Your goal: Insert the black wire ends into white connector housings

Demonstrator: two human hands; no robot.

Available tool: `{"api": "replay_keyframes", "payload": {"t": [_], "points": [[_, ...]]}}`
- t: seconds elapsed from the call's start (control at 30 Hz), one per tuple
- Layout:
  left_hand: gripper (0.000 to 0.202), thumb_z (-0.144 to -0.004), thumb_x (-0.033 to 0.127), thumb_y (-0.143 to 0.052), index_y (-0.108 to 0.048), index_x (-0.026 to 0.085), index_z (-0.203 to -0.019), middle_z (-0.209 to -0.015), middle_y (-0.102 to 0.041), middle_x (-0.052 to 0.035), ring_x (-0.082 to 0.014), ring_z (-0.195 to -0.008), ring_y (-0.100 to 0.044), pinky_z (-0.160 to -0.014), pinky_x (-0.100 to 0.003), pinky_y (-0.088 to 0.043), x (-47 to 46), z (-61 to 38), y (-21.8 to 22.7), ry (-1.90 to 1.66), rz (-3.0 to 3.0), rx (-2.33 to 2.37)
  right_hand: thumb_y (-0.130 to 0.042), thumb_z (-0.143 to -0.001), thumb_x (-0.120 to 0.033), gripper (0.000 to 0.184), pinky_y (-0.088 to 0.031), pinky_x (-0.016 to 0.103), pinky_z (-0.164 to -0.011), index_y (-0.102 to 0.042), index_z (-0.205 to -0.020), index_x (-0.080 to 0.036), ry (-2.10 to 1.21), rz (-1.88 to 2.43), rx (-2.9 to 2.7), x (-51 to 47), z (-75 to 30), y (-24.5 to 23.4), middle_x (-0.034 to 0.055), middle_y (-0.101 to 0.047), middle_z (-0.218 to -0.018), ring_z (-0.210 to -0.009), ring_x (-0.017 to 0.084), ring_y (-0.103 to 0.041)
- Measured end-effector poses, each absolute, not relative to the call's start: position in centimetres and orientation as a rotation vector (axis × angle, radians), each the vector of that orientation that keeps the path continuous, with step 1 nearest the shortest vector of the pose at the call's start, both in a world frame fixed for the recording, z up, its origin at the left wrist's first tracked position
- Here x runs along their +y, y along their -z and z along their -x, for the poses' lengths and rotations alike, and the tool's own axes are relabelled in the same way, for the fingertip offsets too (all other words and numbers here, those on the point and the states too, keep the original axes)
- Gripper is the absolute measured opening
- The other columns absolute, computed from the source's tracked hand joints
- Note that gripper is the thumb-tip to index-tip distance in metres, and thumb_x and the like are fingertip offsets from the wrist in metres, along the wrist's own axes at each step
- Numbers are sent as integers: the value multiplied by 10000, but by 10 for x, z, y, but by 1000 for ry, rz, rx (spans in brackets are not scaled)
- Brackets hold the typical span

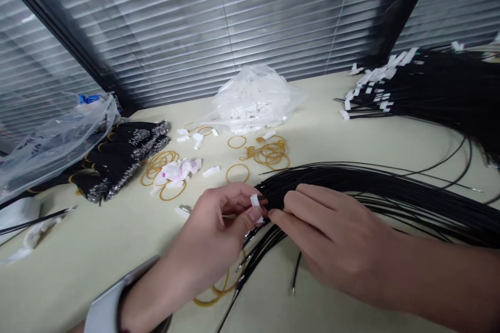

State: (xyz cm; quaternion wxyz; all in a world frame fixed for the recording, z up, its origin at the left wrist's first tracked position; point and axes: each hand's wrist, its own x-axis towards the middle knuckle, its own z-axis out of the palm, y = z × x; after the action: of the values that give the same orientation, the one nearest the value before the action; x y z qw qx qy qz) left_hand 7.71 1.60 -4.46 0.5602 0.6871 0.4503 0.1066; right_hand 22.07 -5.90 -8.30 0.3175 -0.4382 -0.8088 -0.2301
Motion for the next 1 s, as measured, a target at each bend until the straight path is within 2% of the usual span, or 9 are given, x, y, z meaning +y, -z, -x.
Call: {"api": "replay_keyframes", "payload": {"t": [0.3,0.53,0.67,0.83,1.0], "points": [[116,-692,255,-507,-510,145,-731,-580,-508,36,15,-525,-439,-492,-78,-334,10,-78,50,-337,-1544,1050,-397,-728,-31,229,-301,250,-516,-624,-758,-51,531,1125,-2153,-60,-219,87,76,-398,-637,-627,112,-320],[249,-667,358,-566,-511,165,-816,-623,-530,36,6,-572,-486,-542,-93,-371,20,-72,49,-402,-1585,895,-439,-794,-87,158,-386,178,-645,-567,-877,-129,97,1220,-1850,-53,-223,86,34,-467,-775,-722,51,-422],[246,-692,410,-518,-512,184,-789,-612,-480,56,31,-553,-427,-497,-71,-325,22,-69,48,-315,-1677,863,-425,-794,-53,186,-393,147,-633,-562,-906,-107,163,1169,-1857,-50,-224,83,44,-452,-784,-712,33,-418],[273,-725,445,-445,-520,216,-854,-687,-553,45,9,-651,-510,-584,-86,-394,26,-67,46,-287,-1761,857,-389,-771,-20,292,-423,235,-704,-542,-1018,-45,256,1160,-2020,-51,-224,85,94,-457,-825,-787,93,-421],[271,-709,436,-489,-519,206,-850,-627,-549,47,7,-611,-500,-564,-89,-375,26,-65,43,-289,-1754,862,-450,-753,-40,290,-390,216,-623,-528,-1017,-135,238,1167,-1980,-53,-225,90,45,-482,-775,-712,80,-417]]}}
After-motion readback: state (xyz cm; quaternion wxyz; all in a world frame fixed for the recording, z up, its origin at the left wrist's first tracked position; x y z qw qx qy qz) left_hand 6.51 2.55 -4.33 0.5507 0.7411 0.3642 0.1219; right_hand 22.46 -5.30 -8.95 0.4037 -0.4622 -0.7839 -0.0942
